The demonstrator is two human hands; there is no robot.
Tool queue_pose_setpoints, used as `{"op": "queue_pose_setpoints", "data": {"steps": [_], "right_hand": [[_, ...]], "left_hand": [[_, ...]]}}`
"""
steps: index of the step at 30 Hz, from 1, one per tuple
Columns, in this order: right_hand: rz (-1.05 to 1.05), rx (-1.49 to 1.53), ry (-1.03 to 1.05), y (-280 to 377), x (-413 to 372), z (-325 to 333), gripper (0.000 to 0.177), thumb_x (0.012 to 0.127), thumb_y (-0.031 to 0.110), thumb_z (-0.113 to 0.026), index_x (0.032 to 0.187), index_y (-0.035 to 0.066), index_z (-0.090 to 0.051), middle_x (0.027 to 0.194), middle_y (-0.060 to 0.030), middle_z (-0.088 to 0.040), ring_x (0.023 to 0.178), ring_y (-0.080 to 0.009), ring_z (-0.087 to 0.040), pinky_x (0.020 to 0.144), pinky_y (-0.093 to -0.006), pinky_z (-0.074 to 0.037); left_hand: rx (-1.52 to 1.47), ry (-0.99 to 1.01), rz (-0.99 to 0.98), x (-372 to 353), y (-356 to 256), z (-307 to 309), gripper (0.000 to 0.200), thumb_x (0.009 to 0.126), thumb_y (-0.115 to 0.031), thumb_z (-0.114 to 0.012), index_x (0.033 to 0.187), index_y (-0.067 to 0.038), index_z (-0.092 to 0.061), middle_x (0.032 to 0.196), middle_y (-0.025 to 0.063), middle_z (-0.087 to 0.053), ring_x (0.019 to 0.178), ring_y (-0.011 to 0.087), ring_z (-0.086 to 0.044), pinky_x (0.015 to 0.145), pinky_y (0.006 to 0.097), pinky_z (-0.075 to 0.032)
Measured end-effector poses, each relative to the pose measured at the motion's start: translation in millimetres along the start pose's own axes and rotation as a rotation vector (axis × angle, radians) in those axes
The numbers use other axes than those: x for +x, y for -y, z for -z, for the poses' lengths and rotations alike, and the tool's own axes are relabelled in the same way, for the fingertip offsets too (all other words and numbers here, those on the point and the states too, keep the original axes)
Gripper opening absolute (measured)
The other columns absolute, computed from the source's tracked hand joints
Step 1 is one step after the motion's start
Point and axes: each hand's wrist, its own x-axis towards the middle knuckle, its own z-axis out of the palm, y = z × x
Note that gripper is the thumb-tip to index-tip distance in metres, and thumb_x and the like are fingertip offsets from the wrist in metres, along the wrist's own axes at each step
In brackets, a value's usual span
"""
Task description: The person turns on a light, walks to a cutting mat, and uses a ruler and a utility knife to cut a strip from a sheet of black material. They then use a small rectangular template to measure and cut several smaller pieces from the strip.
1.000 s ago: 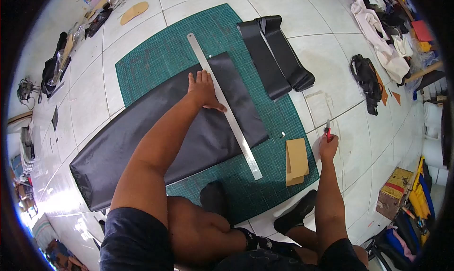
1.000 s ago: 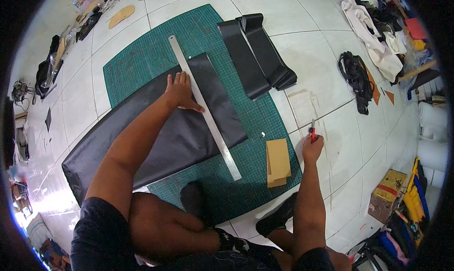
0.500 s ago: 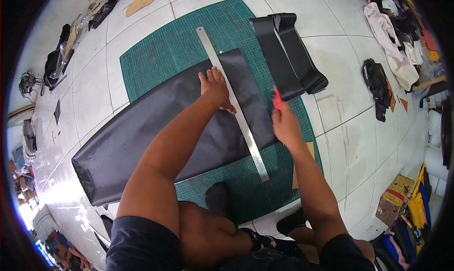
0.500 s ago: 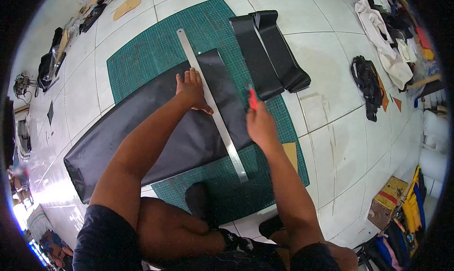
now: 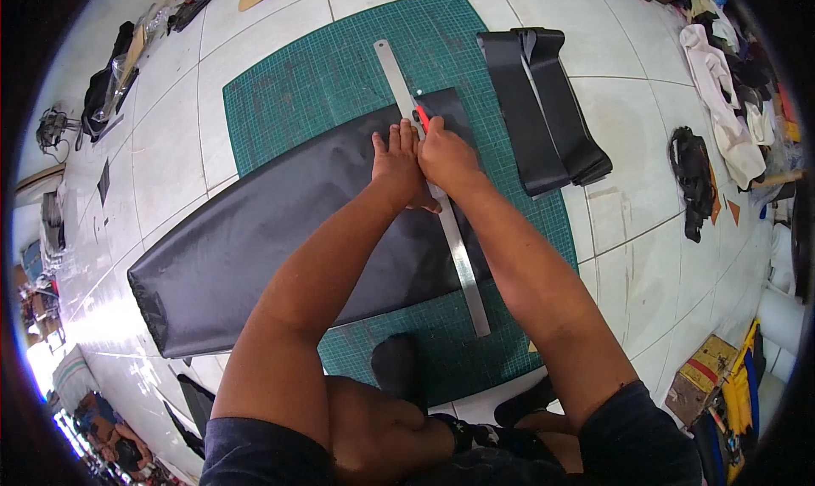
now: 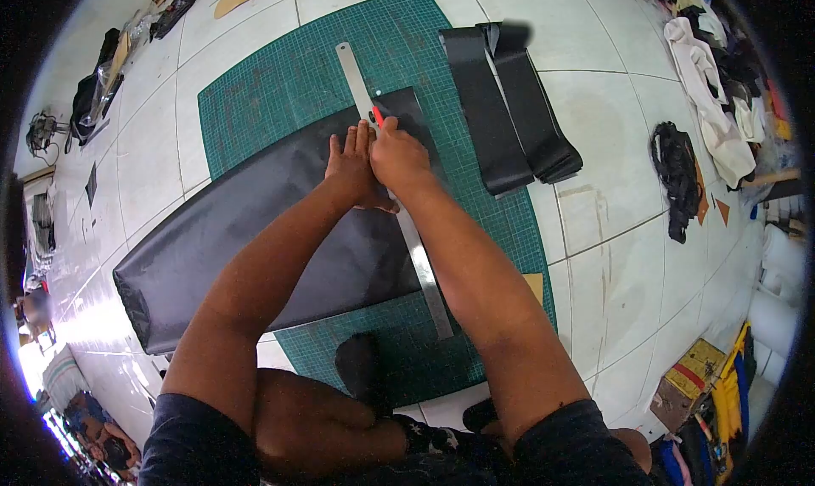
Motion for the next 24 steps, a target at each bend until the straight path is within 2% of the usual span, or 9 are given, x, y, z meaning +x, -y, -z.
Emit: {"op": "queue_pose_setpoints", "data": {"steps": [2, 5, 8, 11, 14, 17, 20, 23, 24], "right_hand": [[-0.311, 0.272, 0.136, 44.7, -10.1, 62.7, 0.061, 0.106, 0.025, -0.044, 0.146, -0.018, -0.031, 0.109, -0.0312, -0.069, 0.092, -0.0427, -0.072, 0.077, -0.0500, -0.059], [0.208, -0.245, -0.092, -8.5, 12.0, -15.0, 0.062, 0.106, 0.028, -0.042, 0.147, -0.017, -0.032, 0.120, -0.0330, -0.065, 0.092, -0.0451, -0.071, 0.079, -0.0517, -0.059], [-0.321, 0.229, 0.201, 27.9, 6.1, 42.7, 0.058, 0.105, 0.026, -0.040, 0.146, -0.014, -0.037, 0.134, -0.0344, -0.057, 0.102, -0.0463, -0.069, 0.088, -0.0518, -0.057], [-0.169, 0.186, 0.253, 31.9, 8.0, 58.0, 0.055, 0.105, 0.024, -0.035, 0.148, -0.009, -0.038, 0.144, -0.0323, -0.052, 0.120, -0.0451, -0.062, 0.102, -0.0519, -0.050], [-0.321, 0.367, 0.205, 49.7, 8.6, 86.0, 0.052, 0.105, 0.024, -0.035, 0.148, -0.005, -0.040, 0.145, -0.0313, -0.052, 0.130, -0.0431, -0.056, 0.108, -0.0501, -0.046], [-0.301, 0.362, 0.245, 45.6, 6.9, 78.7, 0.050, 0.105, 0.022, -0.036, 0.148, -0.002, -0.041, 0.146, -0.0305, -0.051, 0.131, -0.0425, -0.056, 0.109, -0.0476, -0.047], [-0.391, 0.222, 0.410, 55.4, -24.4, 95.0, 0.049, 0.105, 0.022, -0.040, 0.147, -0.005, -0.041, 0.135, -0.0297, -0.061, 0.121, -0.0429, -0.063, 0.099, -0.0480, -0.052], [-0.236, 0.252, 0.416, 24.2, -62.1, 59.2, 0.046, 0.106, 0.023, -0.041, 0.139, -0.009, -0.044, 0.114, -0.0277, -0.069, 0.100, -0.0437, -0.070, 0.083, -0.0520, -0.054], [-0.254, 0.263, 0.448, 21.9, -74.3, 59.8, 0.045, 0.106, 0.023, -0.041, 0.136, -0.009, -0.045, 0.110, -0.0278, -0.069, 0.096, -0.0438, -0.069, 0.081, -0.0521, -0.054]], "left_hand": [[-0.021, -0.008, -0.005, -3.2, -0.6, 3.0, 0.149, 0.060, -0.078, -0.082, 0.162, 0.002, -0.009, 0.169, 0.0255, -0.008, 0.157, 0.0417, -0.009, 0.122, 0.0643, -0.016], [-0.023, -0.019, -0.010, -3.0, -0.4, 1.4, 0.148, 0.061, -0.078, -0.082, 0.162, 0.002, -0.008, 0.169, 0.0255, -0.008, 0.157, 0.0420, -0.009, 0.122, 0.0644, -0.016], [-0.029, -0.013, -0.029, -3.9, 0.9, 1.5, 0.148, 0.060, -0.077, -0.082, 0.162, 0.001, -0.009, 0.169, 0.0254, -0.008, 0.157, 0.0421, -0.009, 0.122, 0.0642, -0.016], [-0.027, -0.024, -0.022, -0.7, 1.5, -2.8, 0.148, 0.060, -0.077, -0.083, 0.162, 0.001, -0.009, 0.169, 0.0254, -0.008, 0.157, 0.0421, -0.009, 0.123, 0.0638, -0.016], [0.058, 0.012, -0.008, -0.4, -1.0, 0.7, 0.150, 0.059, -0.086, -0.076, 0.164, -0.006, -0.004, 0.169, 0.0271, -0.002, 0.157, 0.0431, -0.005, 0.123, 0.0642, -0.012], [0.075, 0.007, -0.015, 3.7, -0.8, -0.3, 0.150, 0.060, -0.085, -0.076, 0.164, -0.003, -0.006, 0.169, 0.0277, -0.004, 0.157, 0.0436, -0.008, 0.123, 0.0640, -0.012], [0.054, -0.029, -0.014, 2.1, -0.5, -1.1, 0.151, 0.059, -0.080, -0.081, 0.161, 0.005, -0.010, 0.169, 0.0254, -0.009, 0.157, 0.0413, -0.013, 0.124, 0.0613, -0.013], [0.095, -0.051, 0.016, 5.6, -2.4, -6.7, 0.152, 0.059, -0.081, -0.080, 0.160, 0.008, -0.011, 0.169, 0.0256, -0.009, 0.157, 0.0404, -0.014, 0.124, 0.0608, -0.013], [0.096, -0.043, 0.022, 4.2, -3.2, -4.6, 0.152, 0.058, -0.082, -0.079, 0.160, 0.008, -0.011, 0.169, 0.0257, -0.009, 0.157, 0.0399, -0.014, 0.124, 0.0610, -0.013]]}}
